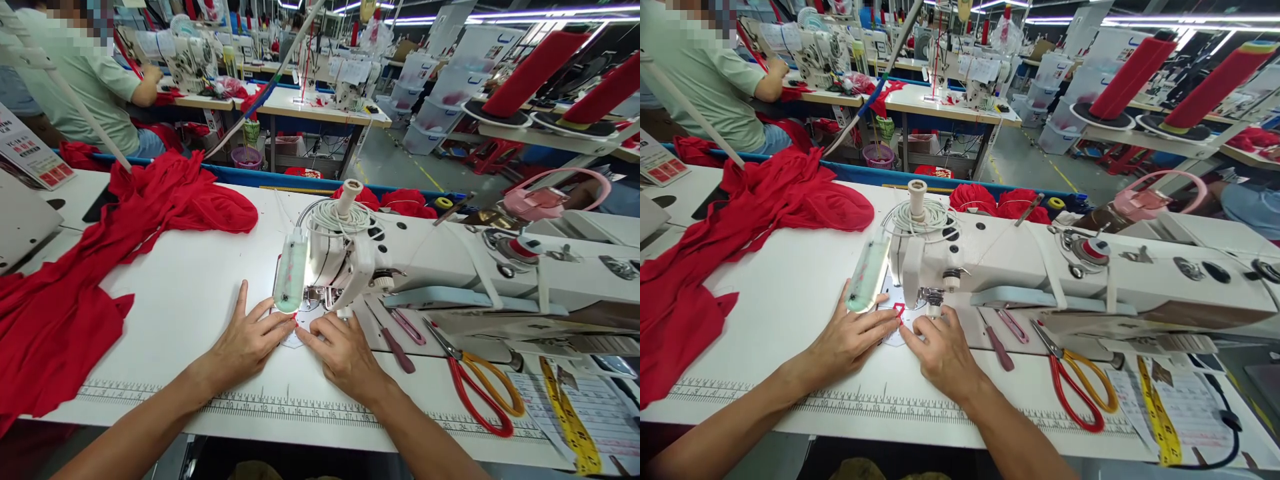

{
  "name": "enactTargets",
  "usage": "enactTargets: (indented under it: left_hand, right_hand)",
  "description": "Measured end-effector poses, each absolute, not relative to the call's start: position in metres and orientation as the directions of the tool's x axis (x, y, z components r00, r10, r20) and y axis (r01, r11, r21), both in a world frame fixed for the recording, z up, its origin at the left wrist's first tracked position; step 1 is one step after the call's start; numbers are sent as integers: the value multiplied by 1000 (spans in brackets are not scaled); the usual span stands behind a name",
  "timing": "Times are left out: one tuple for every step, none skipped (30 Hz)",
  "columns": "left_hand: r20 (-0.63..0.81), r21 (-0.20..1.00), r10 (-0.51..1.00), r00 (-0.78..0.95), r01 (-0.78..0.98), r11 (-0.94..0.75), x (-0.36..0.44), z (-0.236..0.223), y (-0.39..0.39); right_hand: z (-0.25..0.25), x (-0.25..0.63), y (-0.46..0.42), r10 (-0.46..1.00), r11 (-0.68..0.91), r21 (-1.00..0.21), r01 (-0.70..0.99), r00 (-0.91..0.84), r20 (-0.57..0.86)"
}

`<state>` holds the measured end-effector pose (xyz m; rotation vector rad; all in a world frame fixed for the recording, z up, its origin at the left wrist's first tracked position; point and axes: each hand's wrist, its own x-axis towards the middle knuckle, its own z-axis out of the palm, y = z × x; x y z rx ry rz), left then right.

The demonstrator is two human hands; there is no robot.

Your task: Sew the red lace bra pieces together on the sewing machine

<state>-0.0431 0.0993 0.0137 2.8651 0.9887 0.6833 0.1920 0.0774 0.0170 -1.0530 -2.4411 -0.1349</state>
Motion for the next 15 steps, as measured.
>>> enactTargets:
  left_hand:
    - [391,165,596,701,584,-795,-43,14,99]
    - [389,161,598,701,587,-793,-43,14,99]
    - [389,161,599,700,589,-792,-43,14,99]
    - [391,162,599,699,588,-792,-43,14,99]
    - [394,165,598,698,586,-793,-43,14,99]
    - [397,168,597,697,584,-794,-43,14,99]
    - [401,171,596,696,582,-795,-43,14,99]
    - [406,173,595,693,581,-795,-43,14,99]
    - [410,177,596,691,581,-795,-43,14,99]
    - [411,180,597,689,581,-794,-43,14,99]
    - [412,182,599,687,582,-793,-43,13,100]
    - [411,185,601,686,582,-792,-43,13,100]
    - [409,186,602,686,583,-791,-43,13,100]
    - [409,187,602,686,583,-791,-43,13,101]
    - [409,188,603,685,583,-790,-43,13,101]
  right_hand:
    - [17,192,78,662,699,-97,708,-590,462]
    - [16,192,78,662,700,-101,707,-589,462]
    - [16,192,78,663,701,-108,705,-588,463]
    - [16,192,78,663,703,-117,701,-587,465]
    - [16,193,78,662,706,-126,697,-586,467]
    - [15,193,78,661,709,-134,693,-586,468]
    - [15,193,78,662,710,-141,690,-586,467]
    - [16,194,78,663,711,-144,689,-587,464]
    - [16,194,77,665,709,-146,690,-587,462]
    - [16,194,77,667,709,-147,690,-587,459]
    - [16,194,77,668,709,-148,690,-588,456]
    - [17,194,77,666,710,-148,688,-590,456]
    - [17,195,77,663,713,-146,686,-592,458]
    - [17,195,77,660,716,-145,683,-594,460]
    - [17,195,77,657,718,-143,681,-596,462]
